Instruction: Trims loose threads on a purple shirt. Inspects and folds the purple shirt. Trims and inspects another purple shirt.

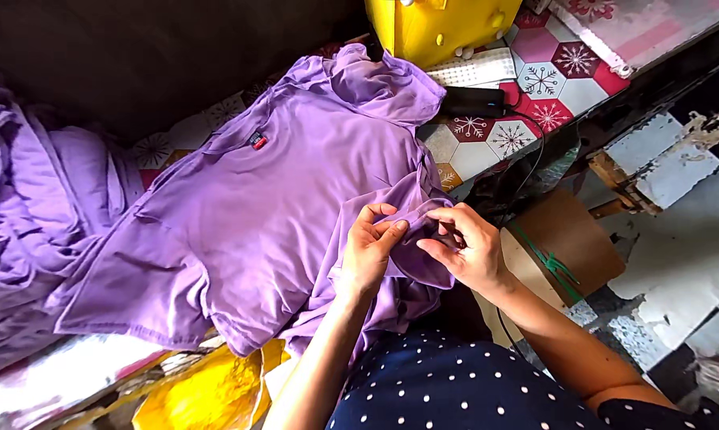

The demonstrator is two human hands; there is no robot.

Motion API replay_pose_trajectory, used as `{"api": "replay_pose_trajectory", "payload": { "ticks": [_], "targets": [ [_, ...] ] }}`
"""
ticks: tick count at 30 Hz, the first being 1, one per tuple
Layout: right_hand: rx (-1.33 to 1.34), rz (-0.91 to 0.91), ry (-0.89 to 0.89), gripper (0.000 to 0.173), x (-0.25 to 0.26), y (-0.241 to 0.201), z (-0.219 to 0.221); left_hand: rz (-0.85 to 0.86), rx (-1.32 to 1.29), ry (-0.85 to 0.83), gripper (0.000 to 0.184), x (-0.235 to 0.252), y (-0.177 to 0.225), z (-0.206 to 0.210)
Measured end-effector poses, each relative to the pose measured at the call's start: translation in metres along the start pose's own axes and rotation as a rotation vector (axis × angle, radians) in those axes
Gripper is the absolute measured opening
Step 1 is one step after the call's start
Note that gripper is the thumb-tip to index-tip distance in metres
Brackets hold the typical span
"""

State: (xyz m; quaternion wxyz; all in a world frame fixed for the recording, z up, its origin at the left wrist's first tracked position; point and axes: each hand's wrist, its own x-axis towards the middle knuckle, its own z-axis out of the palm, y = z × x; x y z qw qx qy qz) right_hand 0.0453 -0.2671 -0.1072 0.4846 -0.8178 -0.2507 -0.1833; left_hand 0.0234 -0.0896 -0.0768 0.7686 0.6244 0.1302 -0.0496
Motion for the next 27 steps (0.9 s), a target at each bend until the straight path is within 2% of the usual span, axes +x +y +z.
{"api": "replay_pose_trajectory", "payload": {
  "ticks": [2, 6, 10, 24, 27],
  "targets": [
    [-0.188, -0.024, -0.048, 0.050, -0.001, -0.001, -0.002, -0.017, -0.015, -0.002, 0.019, 0.001, 0.002, 0.002],
    [-0.264, -0.122, -0.023, 0.035, -0.005, 0.012, 0.002, -0.060, -0.064, 0.013, 0.019, 0.003, 0.005, 0.006],
    [-0.261, -0.196, 0.027, 0.030, -0.006, 0.016, 0.007, -0.069, -0.066, 0.014, 0.019, 0.004, 0.006, 0.010],
    [-0.309, -0.211, 0.068, 0.018, -0.005, 0.013, 0.002, -0.056, 0.014, 0.007, 0.017, 0.003, 0.004, 0.012],
    [-0.171, -0.098, 0.091, 0.017, -0.002, 0.020, -0.001, -0.054, 0.003, 0.007, 0.015, 0.004, 0.004, 0.011]
  ]
}}
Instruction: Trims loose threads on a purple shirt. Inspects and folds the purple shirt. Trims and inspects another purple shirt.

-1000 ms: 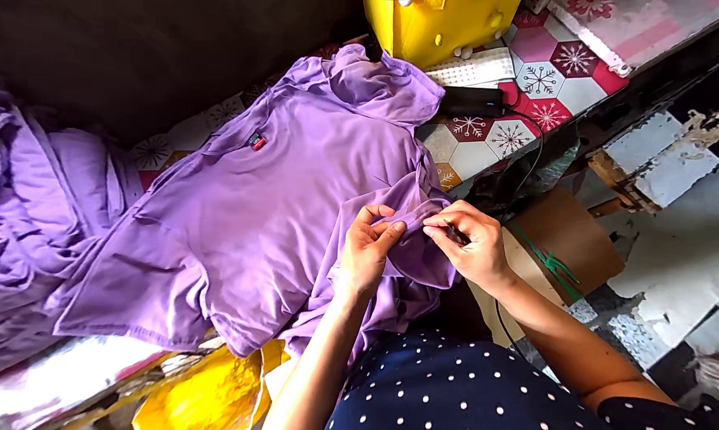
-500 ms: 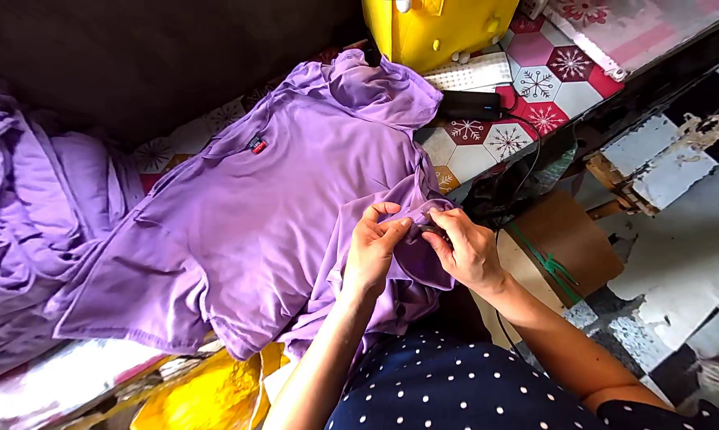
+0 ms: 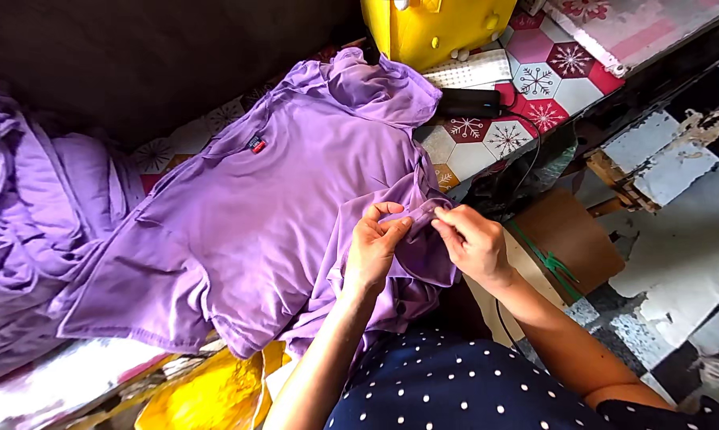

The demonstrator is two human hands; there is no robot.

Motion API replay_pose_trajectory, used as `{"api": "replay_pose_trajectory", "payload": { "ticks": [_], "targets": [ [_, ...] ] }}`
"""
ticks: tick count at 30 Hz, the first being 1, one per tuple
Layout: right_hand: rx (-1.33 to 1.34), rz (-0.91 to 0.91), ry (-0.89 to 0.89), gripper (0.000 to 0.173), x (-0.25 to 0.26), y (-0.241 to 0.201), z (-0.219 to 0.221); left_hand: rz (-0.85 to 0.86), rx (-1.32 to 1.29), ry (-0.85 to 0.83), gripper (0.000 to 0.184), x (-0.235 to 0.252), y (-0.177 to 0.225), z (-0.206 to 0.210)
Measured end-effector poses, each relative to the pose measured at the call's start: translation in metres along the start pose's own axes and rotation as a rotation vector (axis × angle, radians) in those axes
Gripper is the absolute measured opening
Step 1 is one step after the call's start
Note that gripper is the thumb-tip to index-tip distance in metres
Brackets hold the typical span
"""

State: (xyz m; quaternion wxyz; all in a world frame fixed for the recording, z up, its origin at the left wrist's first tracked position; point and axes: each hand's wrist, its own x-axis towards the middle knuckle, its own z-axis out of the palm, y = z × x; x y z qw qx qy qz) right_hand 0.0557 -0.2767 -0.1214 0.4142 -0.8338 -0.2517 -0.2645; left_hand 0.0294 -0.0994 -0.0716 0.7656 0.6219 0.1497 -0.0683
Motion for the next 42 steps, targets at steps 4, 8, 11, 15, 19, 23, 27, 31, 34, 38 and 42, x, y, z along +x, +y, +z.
{"api": "replay_pose_trajectory", "payload": {
  "ticks": [4, 8, 11, 15, 19, 23, 27, 31, 34, 38, 42],
  "targets": [
    [0.133, 0.350, -0.204, 0.048, 0.012, 0.025, -0.009, 0.022, -0.021, -0.016, 0.016, 0.001, -0.002, -0.003],
    [0.219, 0.497, -0.289, 0.022, 0.006, 0.027, -0.011, 0.145, 0.142, -0.088, 0.031, 0.000, -0.008, -0.013],
    [0.200, 0.145, -0.061, 0.012, -0.018, 0.012, -0.013, 0.436, 0.290, 0.099, 0.025, -0.001, -0.025, -0.031],
    [0.179, -0.138, -0.147, 0.010, -0.056, -0.003, -0.003, 0.444, 0.337, 0.383, 0.026, 0.001, -0.053, -0.056],
    [0.158, -0.203, -0.201, 0.008, -0.077, -0.012, 0.010, 0.152, 0.410, 0.403, 0.016, -0.021, -0.054, -0.068],
    [0.152, -0.223, -0.170, 0.008, -0.078, -0.013, 0.012, 0.038, 0.294, 0.252, 0.039, -0.047, -0.036, -0.046],
    [0.142, -0.202, -0.272, 0.009, -0.076, -0.014, 0.010, 0.038, 0.283, 0.176, 0.016, -0.032, -0.045, -0.034],
    [0.344, 0.191, -0.212, 0.022, -0.055, -0.026, 0.006, 0.070, 0.057, 0.175, 0.019, -0.027, -0.049, -0.025],
    [0.309, 0.258, -0.108, 0.028, -0.037, -0.032, 0.022, 0.058, -0.027, 0.156, 0.021, -0.031, -0.047, -0.019],
    [0.384, 0.357, -0.169, 0.011, -0.024, -0.029, 0.040, 0.113, -0.040, 0.180, 0.021, -0.029, -0.053, -0.023],
    [0.471, 0.448, -0.255, 0.016, -0.019, -0.030, 0.036, 0.163, -0.012, 0.214, 0.022, -0.026, -0.062, -0.029]
  ]
}}
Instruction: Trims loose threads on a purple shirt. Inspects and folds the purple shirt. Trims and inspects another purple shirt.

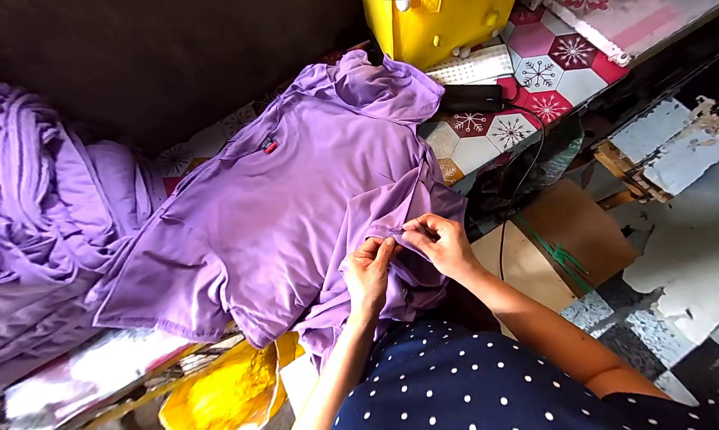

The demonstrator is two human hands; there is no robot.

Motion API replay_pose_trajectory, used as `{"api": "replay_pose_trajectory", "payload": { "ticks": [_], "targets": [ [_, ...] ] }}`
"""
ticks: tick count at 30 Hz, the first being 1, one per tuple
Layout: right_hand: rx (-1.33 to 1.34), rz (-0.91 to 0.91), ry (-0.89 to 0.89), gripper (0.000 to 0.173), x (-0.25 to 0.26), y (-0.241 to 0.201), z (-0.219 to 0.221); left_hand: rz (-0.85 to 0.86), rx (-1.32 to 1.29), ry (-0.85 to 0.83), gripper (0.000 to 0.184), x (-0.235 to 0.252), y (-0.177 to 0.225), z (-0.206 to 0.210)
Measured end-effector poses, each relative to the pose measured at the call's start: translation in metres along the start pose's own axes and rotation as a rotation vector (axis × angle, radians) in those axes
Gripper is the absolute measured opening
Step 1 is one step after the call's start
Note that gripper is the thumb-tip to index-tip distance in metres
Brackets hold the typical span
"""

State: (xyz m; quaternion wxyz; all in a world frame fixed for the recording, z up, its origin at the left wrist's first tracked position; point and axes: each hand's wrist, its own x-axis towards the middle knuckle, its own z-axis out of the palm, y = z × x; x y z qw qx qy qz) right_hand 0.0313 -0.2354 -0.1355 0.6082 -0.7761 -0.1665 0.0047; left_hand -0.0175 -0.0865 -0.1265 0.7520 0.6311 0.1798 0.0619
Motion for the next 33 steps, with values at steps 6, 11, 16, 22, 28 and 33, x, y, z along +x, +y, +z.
{"api": "replay_pose_trajectory", "payload": {
  "ticks": [6, 11, 16, 22, 28, 33],
  "targets": [
    [0.003, 0.096, -0.086, 0.011, 0.001, 0.000, 0.002, 0.056, 0.147, 0.019, 0.012, 0.002, -0.004, 0.002],
    [0.010, 0.274, -0.256, 0.015, 0.015, -0.008, -0.002, 0.279, 0.305, 0.073, 0.020, -0.001, -0.017, -0.005],
    [-0.406, -0.264, -0.064, 0.008, 0.004, -0.012, 0.015, 0.503, 0.672, -0.026, 0.030, 0.003, -0.011, -0.013],
    [-0.232, -0.238, -0.067, 0.010, 0.006, -0.016, 0.014, 0.568, 0.539, 0.086, 0.010, 0.009, -0.024, -0.017],
    [0.440, 0.364, -0.359, 0.043, -0.009, -0.005, 0.008, 0.643, 0.578, 0.159, 0.008, 0.010, -0.017, -0.027],
    [0.622, 0.552, -0.608, 0.051, -0.006, -0.011, 0.008, 0.651, 0.571, 0.106, 0.009, 0.005, -0.012, -0.028]
  ]
}}
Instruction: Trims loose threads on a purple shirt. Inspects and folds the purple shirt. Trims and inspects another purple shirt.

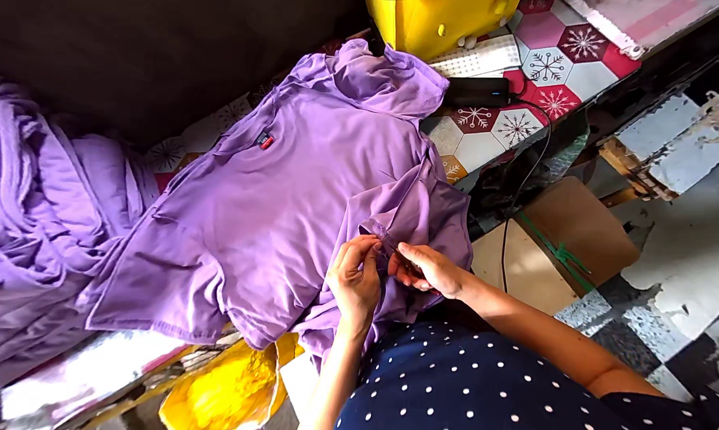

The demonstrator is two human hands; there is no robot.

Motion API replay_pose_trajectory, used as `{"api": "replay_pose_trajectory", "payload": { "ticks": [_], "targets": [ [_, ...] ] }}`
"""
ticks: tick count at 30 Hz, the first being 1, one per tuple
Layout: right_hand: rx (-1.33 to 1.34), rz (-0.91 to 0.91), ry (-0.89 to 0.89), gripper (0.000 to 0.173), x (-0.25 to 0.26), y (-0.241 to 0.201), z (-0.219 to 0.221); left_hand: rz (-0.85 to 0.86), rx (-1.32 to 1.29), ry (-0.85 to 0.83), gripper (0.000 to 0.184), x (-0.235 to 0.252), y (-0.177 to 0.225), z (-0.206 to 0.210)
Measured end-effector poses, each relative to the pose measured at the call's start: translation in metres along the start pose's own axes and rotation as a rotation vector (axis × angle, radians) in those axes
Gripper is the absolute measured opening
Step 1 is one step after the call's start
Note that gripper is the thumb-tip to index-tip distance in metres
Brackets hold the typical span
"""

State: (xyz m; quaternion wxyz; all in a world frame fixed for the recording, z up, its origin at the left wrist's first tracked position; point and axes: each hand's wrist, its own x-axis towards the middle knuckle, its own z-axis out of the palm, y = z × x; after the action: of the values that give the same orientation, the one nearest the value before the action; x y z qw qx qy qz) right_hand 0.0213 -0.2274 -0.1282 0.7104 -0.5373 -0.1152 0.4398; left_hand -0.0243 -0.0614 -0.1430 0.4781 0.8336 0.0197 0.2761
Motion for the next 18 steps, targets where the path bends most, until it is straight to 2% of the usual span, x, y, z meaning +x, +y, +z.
{"api": "replay_pose_trajectory", "payload": {
  "ticks": [4, 9, 12, 14, 16, 18],
  "targets": [
    [0.144, 0.100, -0.098, 0.054, 0.009, -0.009, -0.004, 0.010, -0.030, 0.017, 0.008, 0.000, 0.007, 0.003],
    [0.452, 0.109, -0.152, 0.055, 0.014, -0.003, -0.012, 0.031, -0.018, 0.004, 0.010, -0.001, 0.008, 0.007],
    [0.366, 0.112, -0.169, 0.053, 0.012, -0.001, -0.014, 0.042, 0.027, 0.001, 0.010, 0.000, 0.011, 0.008],
    [0.277, 0.100, -0.157, 0.052, 0.010, -0.002, -0.013, 0.121, 0.107, -0.002, 0.010, 0.000, 0.012, 0.006],
    [0.301, 0.080, -0.172, 0.053, 0.009, 0.000, -0.015, 0.202, 0.154, -0.040, 0.012, 0.004, 0.013, 0.004],
    [0.361, 0.073, -0.201, 0.053, 0.009, 0.002, -0.018, 0.199, 0.149, -0.103, 0.014, 0.009, 0.014, 0.003]
  ]
}}
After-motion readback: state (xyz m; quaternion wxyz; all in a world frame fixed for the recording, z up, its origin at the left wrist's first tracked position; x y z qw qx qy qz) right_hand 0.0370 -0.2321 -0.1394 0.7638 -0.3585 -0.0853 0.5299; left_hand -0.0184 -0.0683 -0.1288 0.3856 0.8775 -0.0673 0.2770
